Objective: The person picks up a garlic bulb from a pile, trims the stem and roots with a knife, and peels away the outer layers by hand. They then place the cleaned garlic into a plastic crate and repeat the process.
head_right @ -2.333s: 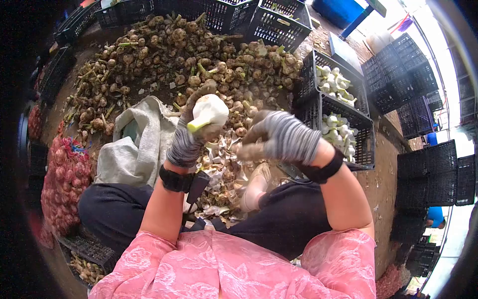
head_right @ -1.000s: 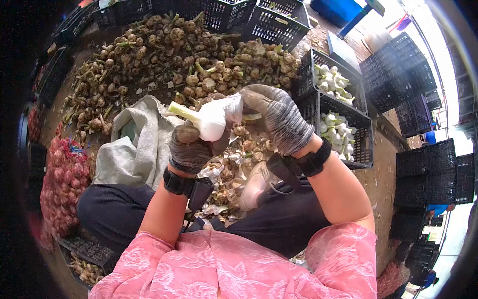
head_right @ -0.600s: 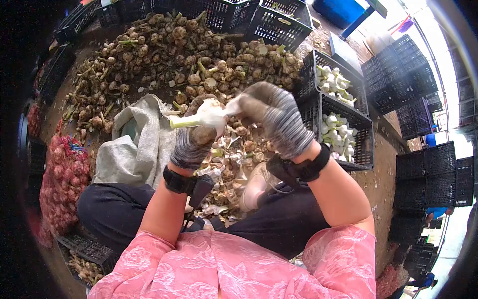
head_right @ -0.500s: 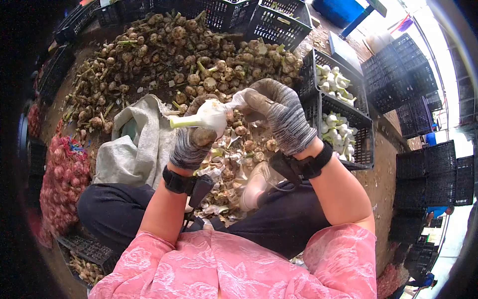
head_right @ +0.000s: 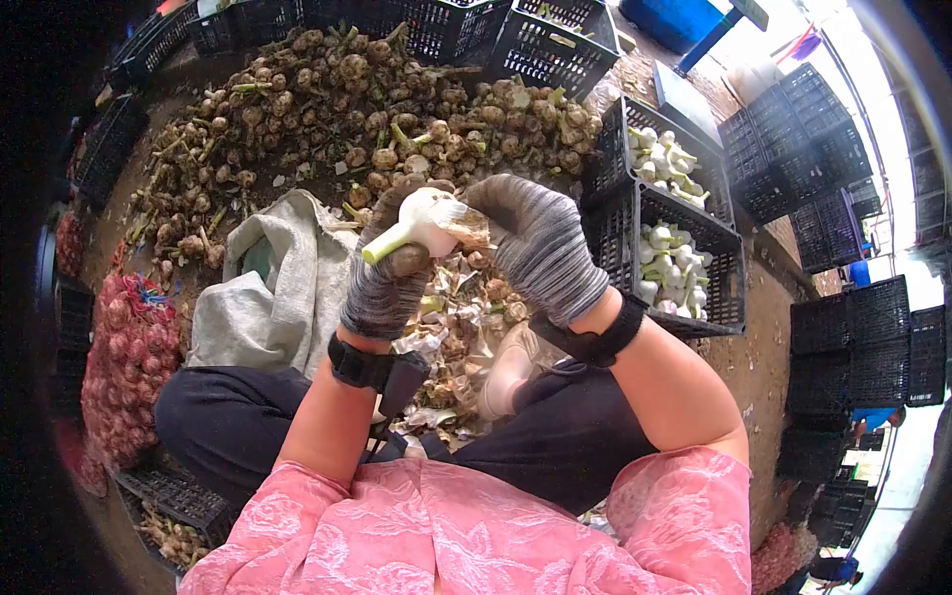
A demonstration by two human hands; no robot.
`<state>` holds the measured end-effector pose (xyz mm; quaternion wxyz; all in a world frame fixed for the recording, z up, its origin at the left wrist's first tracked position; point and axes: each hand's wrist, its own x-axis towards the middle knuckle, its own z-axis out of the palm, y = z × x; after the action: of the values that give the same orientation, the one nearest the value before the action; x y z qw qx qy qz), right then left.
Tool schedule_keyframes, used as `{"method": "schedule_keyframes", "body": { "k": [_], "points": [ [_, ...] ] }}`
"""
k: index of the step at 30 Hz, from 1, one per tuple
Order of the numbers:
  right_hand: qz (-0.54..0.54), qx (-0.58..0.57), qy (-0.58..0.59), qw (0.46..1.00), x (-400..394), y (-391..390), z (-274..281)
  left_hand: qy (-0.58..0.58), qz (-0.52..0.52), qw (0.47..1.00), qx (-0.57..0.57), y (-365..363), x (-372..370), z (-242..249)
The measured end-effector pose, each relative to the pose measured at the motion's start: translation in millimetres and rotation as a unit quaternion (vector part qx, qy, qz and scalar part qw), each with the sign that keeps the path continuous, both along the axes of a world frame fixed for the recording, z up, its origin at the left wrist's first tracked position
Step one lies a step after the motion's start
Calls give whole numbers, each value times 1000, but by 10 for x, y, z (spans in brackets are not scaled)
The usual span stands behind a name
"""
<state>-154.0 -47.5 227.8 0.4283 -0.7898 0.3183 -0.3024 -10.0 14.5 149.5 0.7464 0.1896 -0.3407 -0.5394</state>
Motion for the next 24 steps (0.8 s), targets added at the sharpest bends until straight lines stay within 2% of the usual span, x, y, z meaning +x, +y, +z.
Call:
{"method": "schedule_keyframes", "body": {
  "k": [1, 2, 5, 6, 7, 8, 9, 10, 11, 13, 15, 17, 19, 20, 21, 22, 23, 24],
  "points": [
    [-7, -77, 46, 996, 5, -4, 2, 15, -22, 999, 34, 18, 4, 28],
    [-7, -76, 46, 996, 17, 16, 15, 80, -32, 996, 13, -17, -53, -1],
    [-23, -66, 41, 997, 53, 90, 31, 35, -42, 998, 7, -11, -75, 56],
    [-9, -62, 29, 998, 41, 88, -2, 157, -64, 984, 55, 14, -100, 68],
    [5, -58, 17, 998, 63, 97, -15, 154, -60, 985, 57, 14, -77, 63],
    [-12, 104, -23, 994, 92, 155, 9, 190, -95, 975, 58, 4, -44, 57],
    [-10, 107, -25, 994, 111, 164, 33, 226, -131, 964, 58, 5, -23, 48],
    [-15, 183, -75, 980, 111, 161, 57, 274, -124, 949, 94, 11, -17, 38],
    [-20, 257, -124, 958, 106, 150, 69, 273, -122, 949, 94, 12, -10, 32],
    [-24, 286, -133, 949, 100, 125, 28, 399, -157, 899, 86, 6, 0, 31],
    [-38, 307, -167, 936, 110, 143, 25, 402, -158, 899, 67, 7, 8, 67],
    [-41, 312, -156, 936, 61, 57, 2, 483, -136, 864, 48, 21, 38, 55],
    [-46, 317, -144, 936, 59, 40, -73, 476, -110, 872, 41, -4, 119, 46],
    [-15, 142, -71, 987, 84, 56, -122, 431, -90, 897, 38, -16, 144, 34],
    [16, -39, 5, 999, 97, 64, -142, 386, -69, 919, 34, -20, 164, 29],
    [63, -158, 97, 981, 103, 78, -88, 395, -84, 914, 37, -13, 179, 30],
    [132, -218, 244, 936, 68, 91, -3, 396, -85, 914, 38, -18, 190, 16],
    [192, -229, 358, 885, -9, 58, 16, 391, -79, 916, 48, -44, 196, -20]
  ]
}}
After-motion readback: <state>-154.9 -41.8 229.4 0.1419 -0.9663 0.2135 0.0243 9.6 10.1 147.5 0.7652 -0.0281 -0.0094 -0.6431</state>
